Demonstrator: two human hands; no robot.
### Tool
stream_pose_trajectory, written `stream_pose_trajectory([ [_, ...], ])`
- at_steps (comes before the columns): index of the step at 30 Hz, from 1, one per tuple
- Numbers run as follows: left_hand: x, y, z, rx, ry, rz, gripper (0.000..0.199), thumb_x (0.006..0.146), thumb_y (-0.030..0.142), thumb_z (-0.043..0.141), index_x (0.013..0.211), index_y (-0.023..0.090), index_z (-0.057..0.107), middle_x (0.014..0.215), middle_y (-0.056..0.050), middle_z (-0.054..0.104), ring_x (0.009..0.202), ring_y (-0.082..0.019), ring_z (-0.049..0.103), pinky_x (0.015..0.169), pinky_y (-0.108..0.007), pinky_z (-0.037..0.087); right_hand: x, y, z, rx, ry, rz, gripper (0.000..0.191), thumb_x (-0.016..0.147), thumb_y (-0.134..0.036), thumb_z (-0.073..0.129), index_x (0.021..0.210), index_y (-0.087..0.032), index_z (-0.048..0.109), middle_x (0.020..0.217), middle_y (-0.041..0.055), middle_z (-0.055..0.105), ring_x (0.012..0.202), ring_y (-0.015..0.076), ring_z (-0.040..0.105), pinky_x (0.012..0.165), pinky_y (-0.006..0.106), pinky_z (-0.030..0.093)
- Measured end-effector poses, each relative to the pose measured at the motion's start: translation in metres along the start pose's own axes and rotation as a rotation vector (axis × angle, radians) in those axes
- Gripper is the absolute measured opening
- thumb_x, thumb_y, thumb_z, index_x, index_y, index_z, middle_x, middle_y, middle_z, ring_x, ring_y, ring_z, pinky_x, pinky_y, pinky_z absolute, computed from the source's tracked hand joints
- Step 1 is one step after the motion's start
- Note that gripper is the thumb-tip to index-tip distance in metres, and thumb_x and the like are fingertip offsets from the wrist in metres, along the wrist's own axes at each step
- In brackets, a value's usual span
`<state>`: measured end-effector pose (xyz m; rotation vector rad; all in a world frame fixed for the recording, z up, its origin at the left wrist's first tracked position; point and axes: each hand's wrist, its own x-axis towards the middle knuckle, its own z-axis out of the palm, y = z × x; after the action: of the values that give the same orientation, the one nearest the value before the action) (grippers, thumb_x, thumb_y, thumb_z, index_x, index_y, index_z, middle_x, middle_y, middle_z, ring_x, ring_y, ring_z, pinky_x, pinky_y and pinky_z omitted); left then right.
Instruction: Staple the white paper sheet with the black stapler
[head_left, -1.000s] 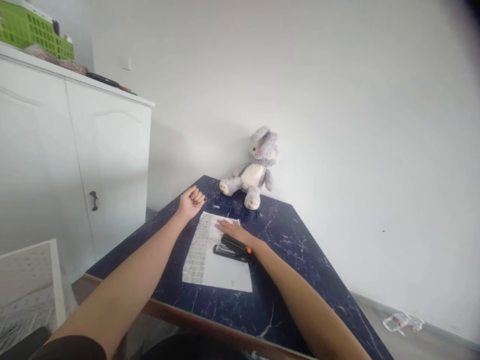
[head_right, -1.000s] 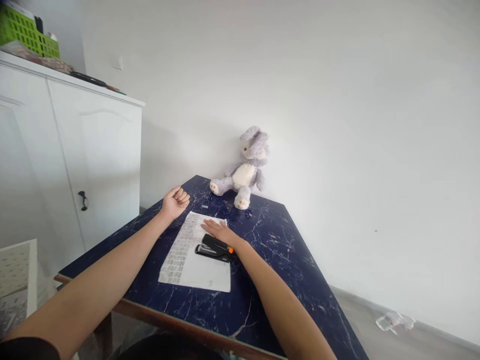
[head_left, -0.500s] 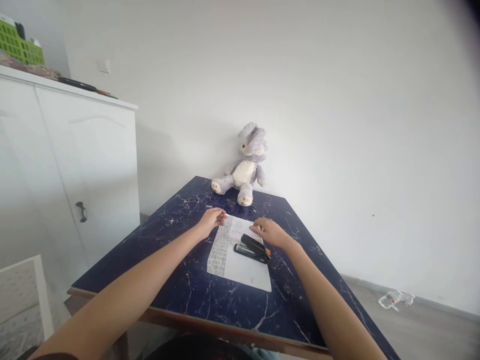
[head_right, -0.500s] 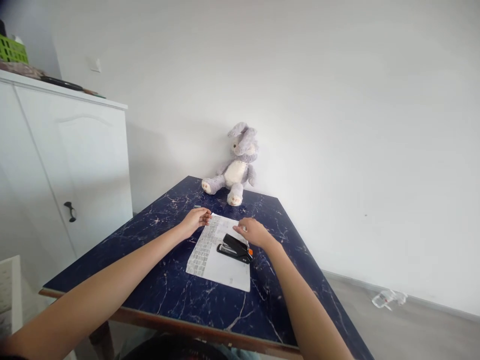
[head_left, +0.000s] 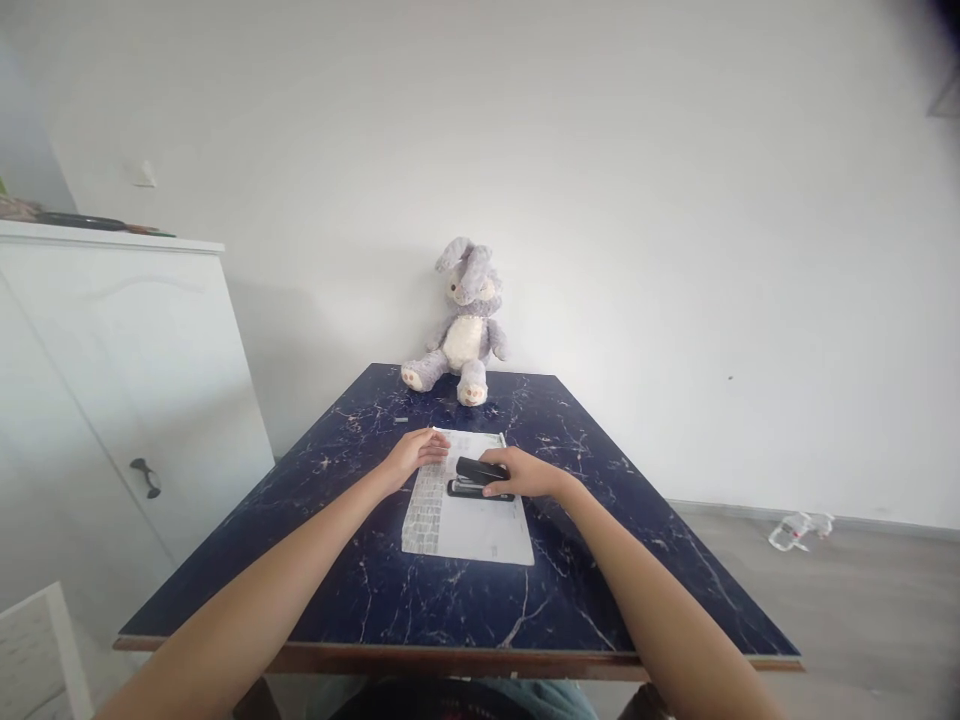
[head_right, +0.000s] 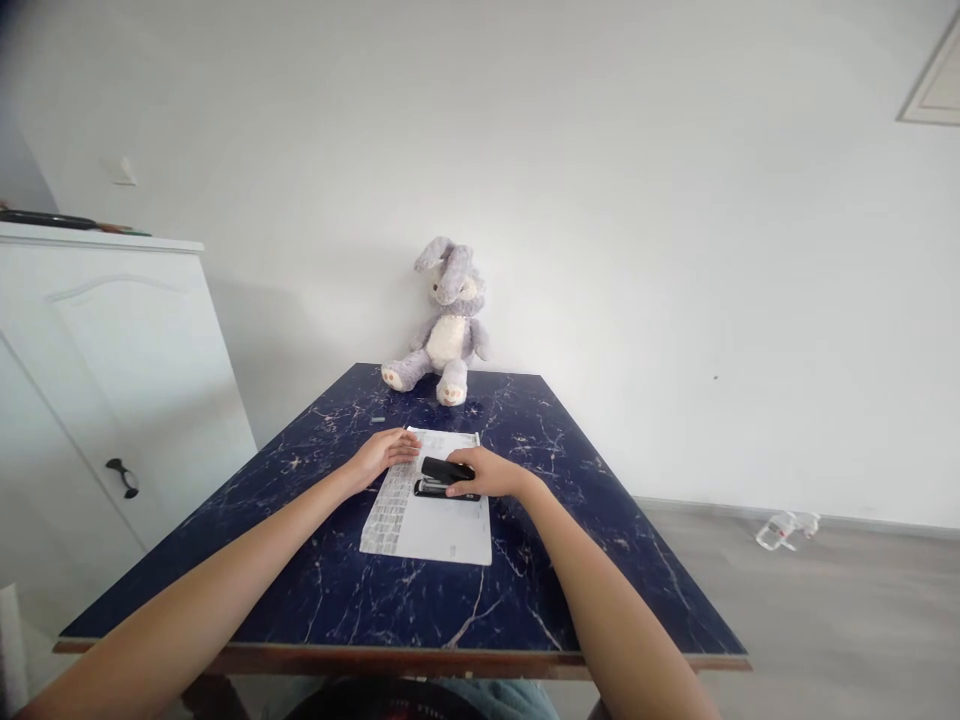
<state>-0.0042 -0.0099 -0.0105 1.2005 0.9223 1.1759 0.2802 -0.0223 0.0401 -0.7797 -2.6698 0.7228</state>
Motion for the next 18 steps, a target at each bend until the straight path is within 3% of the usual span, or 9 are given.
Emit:
stream_pose_trajectory([
  [3, 0.000, -0.001, 0.002, -0.003, -0.013, -0.002, 0.037, 0.092, 0.049, 0.062, 0.094, 0.013, 0.070, 0.102, -0.016, 0.076, 0.091, -0.023, 0.074, 0.090, -0.036, 0.055, -0.008, 0.009, -0.010, 0.266, -0.078, 0.005, 0.057, 0.088, -0.060, 0.064, 0.126, -0.019, 0.068, 0.125, 0.0083, 0.069, 0.107, 0.0256, 0.064, 0.093, 0.035, 0.048],
  [9, 0.000, 0.001, 0.005, -0.025, -0.011, -0.030, 0.037, 0.095, 0.047, 0.060, 0.091, 0.012, 0.071, 0.101, -0.017, 0.077, 0.093, -0.024, 0.074, 0.094, -0.037, 0.054, -0.020, 0.027, -0.009, 0.578, -0.147, 0.117, 0.064, 0.080, -0.060, 0.073, 0.125, -0.014, 0.071, 0.116, 0.0101, 0.073, 0.109, 0.0281, 0.065, 0.097, 0.041, 0.050],
  [13, 0.001, 0.001, 0.002, -0.020, -0.006, -0.033, 0.040, 0.097, 0.048, 0.057, 0.093, 0.011, 0.071, 0.102, -0.018, 0.077, 0.094, -0.024, 0.074, 0.095, -0.038, 0.055, -0.019, 0.030, -0.006, 0.512, -0.098, 0.110, 0.064, 0.081, -0.058, 0.073, 0.127, -0.015, 0.069, 0.112, 0.0104, 0.074, 0.101, 0.0261, 0.066, 0.091, 0.038, 0.052],
  [18, 0.004, -0.004, -0.001, -0.006, -0.030, -0.021, 0.040, 0.098, 0.047, 0.055, 0.097, 0.010, 0.071, 0.105, -0.019, 0.076, 0.096, -0.026, 0.074, 0.096, -0.040, 0.054, -0.006, 0.018, 0.005, 0.263, 0.108, -0.035, 0.053, 0.087, -0.054, 0.068, 0.126, -0.018, 0.068, 0.126, 0.0117, 0.066, 0.107, 0.0257, 0.063, 0.088, 0.034, 0.051],
])
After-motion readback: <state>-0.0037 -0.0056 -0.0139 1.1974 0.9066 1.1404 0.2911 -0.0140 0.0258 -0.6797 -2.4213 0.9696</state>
